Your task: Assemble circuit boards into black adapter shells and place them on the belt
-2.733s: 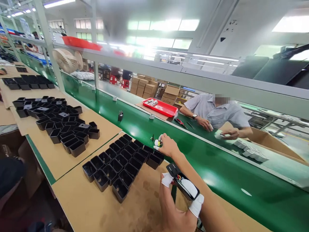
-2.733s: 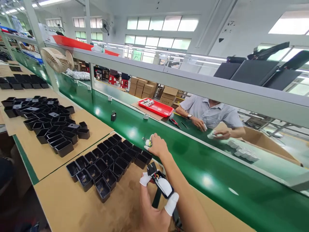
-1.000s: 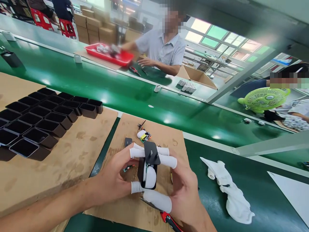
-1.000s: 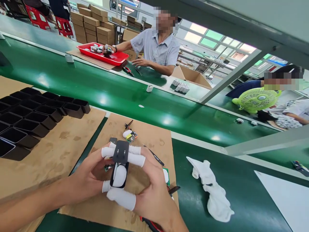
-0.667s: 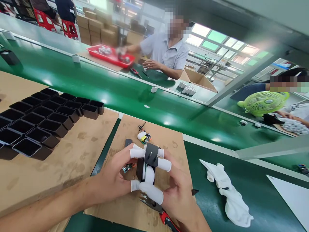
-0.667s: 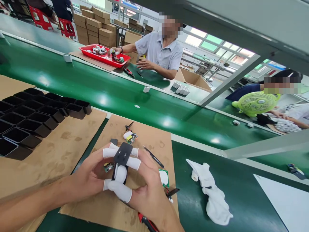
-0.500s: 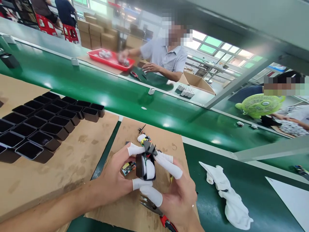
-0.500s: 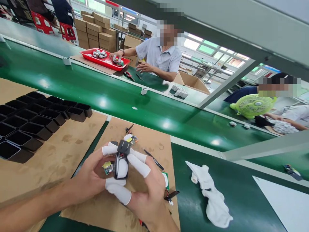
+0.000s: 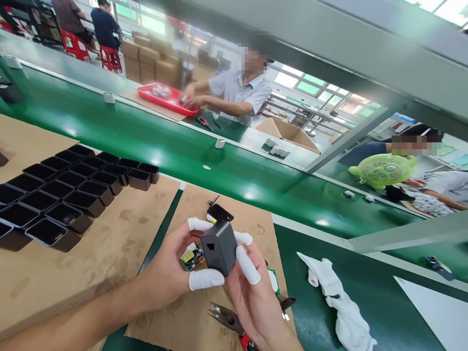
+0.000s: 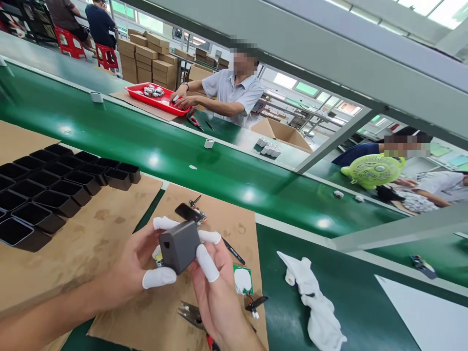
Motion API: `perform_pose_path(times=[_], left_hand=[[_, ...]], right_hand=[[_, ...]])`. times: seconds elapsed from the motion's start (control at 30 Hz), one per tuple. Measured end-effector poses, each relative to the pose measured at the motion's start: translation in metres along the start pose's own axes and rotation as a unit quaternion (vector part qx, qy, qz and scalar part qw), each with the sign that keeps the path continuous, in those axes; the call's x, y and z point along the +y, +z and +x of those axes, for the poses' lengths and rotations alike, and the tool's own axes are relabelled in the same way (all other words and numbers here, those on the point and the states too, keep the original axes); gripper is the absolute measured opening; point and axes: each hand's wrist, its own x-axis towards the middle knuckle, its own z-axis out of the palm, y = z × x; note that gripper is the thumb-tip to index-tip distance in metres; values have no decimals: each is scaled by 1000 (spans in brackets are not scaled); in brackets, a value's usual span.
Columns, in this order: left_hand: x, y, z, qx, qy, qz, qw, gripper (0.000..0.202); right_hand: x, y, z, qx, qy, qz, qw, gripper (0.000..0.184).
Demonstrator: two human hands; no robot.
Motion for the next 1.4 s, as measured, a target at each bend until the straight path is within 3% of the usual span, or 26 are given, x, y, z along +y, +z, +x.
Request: perform_pose_path(times=[0.07,0.23,0.33,0.43,0.5,0.6,0.67,0.73,0.8,0.93,1.03,1.2,1.3,1.4], left_hand=[[1,1,1,-22,-28,-26,999,56],[-4,8,1,18,-21,-120,992,67],[-4,10,3,36,-33,-134,990,67],[-1,10,7,70,-69,-116,988,70],[2,10,10,97,-99,-105,985,73],[4,11,14,132,-135,-98,977,76],[4,10,16,144,-143,-104,974,76],[4,9,17,150,-143,-111,972,75],[3,7,19,156,-140,-107,972,73],[-2,2,21,145,-128,-89,977,74],[-11,-1,20,129,-117,-99,980,77],[-20,-1,15,122,-111,-85,983,73],[-14,0,11,132,-119,-35,983,68],[-8,3,9,162,-127,23,978,65]], right_hand=[[0,2,-2,-17,0,9,1000,30],[13,-5,1,-5,-84,-80,993,30],[21,-9,4,20,-144,-167,975,27],[13,-14,6,56,-193,-264,944,20],[-2,-22,8,63,-237,-360,900,15],[-27,-43,17,54,-279,-563,776,18],[-36,-59,24,51,-243,-672,697,19],[-34,-71,31,35,-185,-719,669,20],[-28,-79,37,4,-145,-718,681,20],[-22,-84,43,-19,-128,-687,715,6],[-32,-79,41,-24,-130,-657,742,14],[-45,-56,21,-17,-212,-456,864,14],[-44,-39,7,15,-299,-411,861,5],[-43,-27,-4,2,-317,-427,847,19]])
